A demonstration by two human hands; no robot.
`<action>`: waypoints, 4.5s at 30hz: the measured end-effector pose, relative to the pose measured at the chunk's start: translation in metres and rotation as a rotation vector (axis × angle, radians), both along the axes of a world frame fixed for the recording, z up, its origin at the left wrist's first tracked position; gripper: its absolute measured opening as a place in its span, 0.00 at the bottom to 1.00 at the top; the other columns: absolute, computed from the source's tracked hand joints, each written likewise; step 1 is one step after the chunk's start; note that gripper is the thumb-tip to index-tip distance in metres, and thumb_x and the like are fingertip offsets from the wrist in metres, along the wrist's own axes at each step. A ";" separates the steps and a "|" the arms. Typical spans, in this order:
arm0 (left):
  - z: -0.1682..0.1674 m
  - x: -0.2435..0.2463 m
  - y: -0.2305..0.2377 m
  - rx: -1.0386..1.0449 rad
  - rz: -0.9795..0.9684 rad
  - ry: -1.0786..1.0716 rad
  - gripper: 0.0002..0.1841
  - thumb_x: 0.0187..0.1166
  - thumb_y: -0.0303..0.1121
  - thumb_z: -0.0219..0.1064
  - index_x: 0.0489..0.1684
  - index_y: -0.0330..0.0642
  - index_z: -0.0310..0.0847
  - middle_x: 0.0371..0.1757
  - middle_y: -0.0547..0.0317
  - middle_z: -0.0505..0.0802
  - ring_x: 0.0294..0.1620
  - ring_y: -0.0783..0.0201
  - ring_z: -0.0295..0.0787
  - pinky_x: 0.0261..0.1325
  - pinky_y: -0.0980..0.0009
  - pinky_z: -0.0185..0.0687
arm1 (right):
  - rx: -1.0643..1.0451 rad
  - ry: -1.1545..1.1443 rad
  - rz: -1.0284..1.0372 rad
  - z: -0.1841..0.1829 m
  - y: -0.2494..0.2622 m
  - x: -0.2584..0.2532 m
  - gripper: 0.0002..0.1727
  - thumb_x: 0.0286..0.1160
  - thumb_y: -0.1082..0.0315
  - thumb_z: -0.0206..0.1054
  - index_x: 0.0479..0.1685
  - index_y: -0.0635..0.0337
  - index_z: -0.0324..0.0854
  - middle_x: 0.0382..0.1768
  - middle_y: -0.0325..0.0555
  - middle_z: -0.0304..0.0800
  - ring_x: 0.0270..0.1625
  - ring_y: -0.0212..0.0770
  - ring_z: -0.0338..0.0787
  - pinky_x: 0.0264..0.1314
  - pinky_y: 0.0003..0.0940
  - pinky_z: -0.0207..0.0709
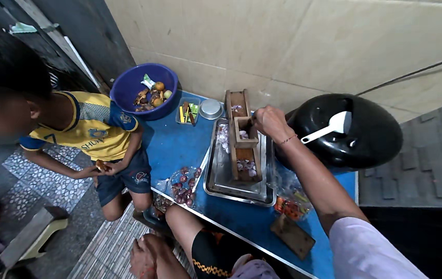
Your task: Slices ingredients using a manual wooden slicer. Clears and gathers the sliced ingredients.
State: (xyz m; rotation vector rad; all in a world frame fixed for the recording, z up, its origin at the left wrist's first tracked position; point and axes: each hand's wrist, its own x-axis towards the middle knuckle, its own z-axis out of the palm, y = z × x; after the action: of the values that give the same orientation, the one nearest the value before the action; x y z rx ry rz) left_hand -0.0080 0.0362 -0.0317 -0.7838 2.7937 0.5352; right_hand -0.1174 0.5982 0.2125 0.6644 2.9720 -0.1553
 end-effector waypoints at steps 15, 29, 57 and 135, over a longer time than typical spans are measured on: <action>0.001 -0.002 -0.001 0.004 -0.015 -0.022 0.34 0.92 0.58 0.38 0.85 0.47 0.71 0.78 0.36 0.81 0.78 0.33 0.76 0.74 0.26 0.65 | 0.017 -0.002 0.076 0.000 -0.005 -0.003 0.07 0.73 0.71 0.70 0.39 0.68 0.90 0.43 0.68 0.90 0.54 0.71 0.90 0.49 0.67 0.81; 0.041 -0.004 0.025 0.014 0.003 -0.063 0.34 0.94 0.56 0.37 0.82 0.43 0.74 0.74 0.37 0.85 0.77 0.35 0.79 0.75 0.33 0.68 | -0.009 0.146 0.148 -0.012 0.000 0.014 0.09 0.77 0.70 0.67 0.39 0.66 0.91 0.41 0.65 0.92 0.52 0.68 0.92 0.51 0.66 0.82; 0.005 -0.002 -0.003 0.024 -0.001 -0.018 0.34 0.92 0.58 0.38 0.85 0.45 0.71 0.78 0.35 0.81 0.78 0.32 0.76 0.72 0.26 0.66 | -0.029 0.135 0.144 -0.019 0.000 0.010 0.09 0.77 0.72 0.68 0.45 0.69 0.91 0.48 0.67 0.91 0.59 0.68 0.90 0.59 0.65 0.82; 0.016 -0.005 0.001 0.055 0.011 -0.044 0.35 0.92 0.58 0.39 0.84 0.42 0.71 0.78 0.33 0.80 0.78 0.31 0.76 0.74 0.29 0.67 | 0.035 0.240 0.235 -0.040 -0.016 0.019 0.07 0.74 0.77 0.66 0.37 0.73 0.88 0.44 0.68 0.90 0.54 0.69 0.91 0.48 0.63 0.84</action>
State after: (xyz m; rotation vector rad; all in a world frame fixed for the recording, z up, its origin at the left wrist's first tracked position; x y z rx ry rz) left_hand -0.0125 0.0376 -0.0155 -0.7906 2.7243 0.5868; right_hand -0.0982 0.5824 0.1730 0.3139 3.2595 -0.1763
